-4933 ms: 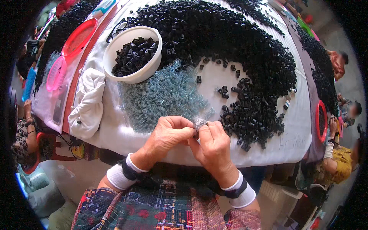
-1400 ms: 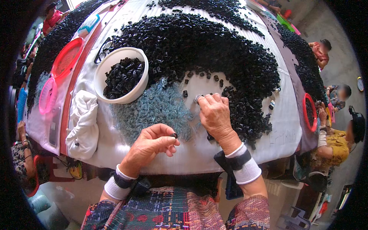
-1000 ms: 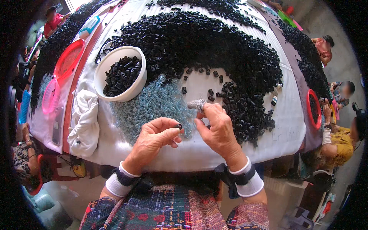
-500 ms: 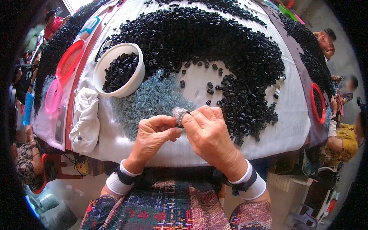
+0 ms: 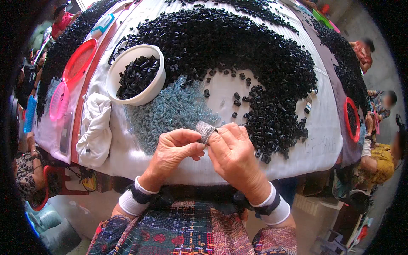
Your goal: The person picks up a black plastic toggle and a small metal spring, inserts the spring into the toggle, and places the assembled unit on the table. This process is repeated multiple times using components from the piles on the work surface.
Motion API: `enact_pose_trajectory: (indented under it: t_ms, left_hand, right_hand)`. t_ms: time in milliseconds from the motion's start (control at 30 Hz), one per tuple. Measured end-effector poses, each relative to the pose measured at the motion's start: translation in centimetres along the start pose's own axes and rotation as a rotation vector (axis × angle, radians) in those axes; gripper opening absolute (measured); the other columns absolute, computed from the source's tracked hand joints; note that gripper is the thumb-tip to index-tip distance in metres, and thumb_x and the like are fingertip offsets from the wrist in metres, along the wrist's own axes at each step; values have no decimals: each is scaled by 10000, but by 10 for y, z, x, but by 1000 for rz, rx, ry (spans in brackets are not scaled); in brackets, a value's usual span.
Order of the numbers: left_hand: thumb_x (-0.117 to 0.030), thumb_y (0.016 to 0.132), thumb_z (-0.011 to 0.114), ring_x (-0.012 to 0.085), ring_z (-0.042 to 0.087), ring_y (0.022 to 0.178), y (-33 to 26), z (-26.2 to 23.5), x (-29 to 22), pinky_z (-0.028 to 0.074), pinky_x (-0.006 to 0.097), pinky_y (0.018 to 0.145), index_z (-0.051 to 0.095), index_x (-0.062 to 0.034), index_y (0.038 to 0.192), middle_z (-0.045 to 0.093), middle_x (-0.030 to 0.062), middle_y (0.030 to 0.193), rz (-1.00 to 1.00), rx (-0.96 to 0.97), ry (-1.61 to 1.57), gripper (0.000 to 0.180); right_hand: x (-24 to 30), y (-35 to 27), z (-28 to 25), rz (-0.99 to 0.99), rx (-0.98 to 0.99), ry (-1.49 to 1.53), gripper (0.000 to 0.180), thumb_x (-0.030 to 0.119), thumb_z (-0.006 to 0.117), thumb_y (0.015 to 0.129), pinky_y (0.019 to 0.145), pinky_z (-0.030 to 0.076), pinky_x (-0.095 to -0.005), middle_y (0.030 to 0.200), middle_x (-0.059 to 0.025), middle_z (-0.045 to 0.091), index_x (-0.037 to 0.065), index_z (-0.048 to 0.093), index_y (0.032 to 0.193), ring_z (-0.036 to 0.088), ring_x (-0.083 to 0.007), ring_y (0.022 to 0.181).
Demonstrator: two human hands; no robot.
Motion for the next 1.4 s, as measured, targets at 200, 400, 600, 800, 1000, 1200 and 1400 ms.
enact_pose_trajectory:
  t_ms: [200,400,600,800,1000,1200,1400]
  left_hand:
    - [-83,816,716,101,638,748,-1,-2,-4,526,227,625,662,-6,998,679,59,853,67,-24,52,205]
    - [-85,831,701,125,652,753,-2,-3,1,534,234,624,644,10,1013,677,80,865,-3,9,-75,213]
    - [-63,848,665,173,665,752,-2,-6,3,551,271,644,624,2,1028,685,152,907,-43,-6,-81,195]
    - [-61,859,650,182,664,739,-5,-9,2,552,279,629,617,-7,1041,682,171,922,-36,26,-136,193]
    - [-77,852,671,157,664,749,-5,-10,2,550,253,631,617,16,1029,684,132,900,-61,44,-178,207]
    - [-74,850,672,160,664,750,-5,-12,1,549,253,632,616,21,1026,682,130,895,-75,48,-194,208]
    - [-73,849,674,154,661,748,-5,-15,0,545,247,634,618,20,1015,679,119,880,-86,43,-202,199]
  right_hand:
    - [10,3,3,-67,0,-79,268,-1,684,630,688,442,-389,814,-132,585,-12,592,882,567,-300,772]
    - [0,-4,1,32,-73,60,255,-54,675,649,651,440,-407,803,-155,579,-34,589,889,553,-331,728]
    - [-28,-7,-16,248,-203,28,243,-113,608,744,631,469,-341,798,-136,592,-31,620,972,582,-277,717]
    - [-77,-17,-22,537,-221,96,128,-54,569,835,617,509,-280,824,-120,645,-29,597,957,642,-167,692]
    - [-91,-10,4,380,-67,-196,163,-75,550,788,679,505,-333,832,-152,617,-25,607,933,625,-267,746]
    - [-87,-9,20,245,67,-305,210,-52,565,735,755,485,-387,878,-154,597,-8,587,940,581,-323,855]
    - [-91,-3,33,216,135,-356,208,-32,553,738,734,486,-381,860,-137,564,14,558,941,575,-314,831]
Point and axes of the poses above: each hand's wrist, its own y-axis towards the middle knuckle, its own z-axis out of the palm, x = y × z, the point moved 7 cm from there along y, towards the middle knuckle
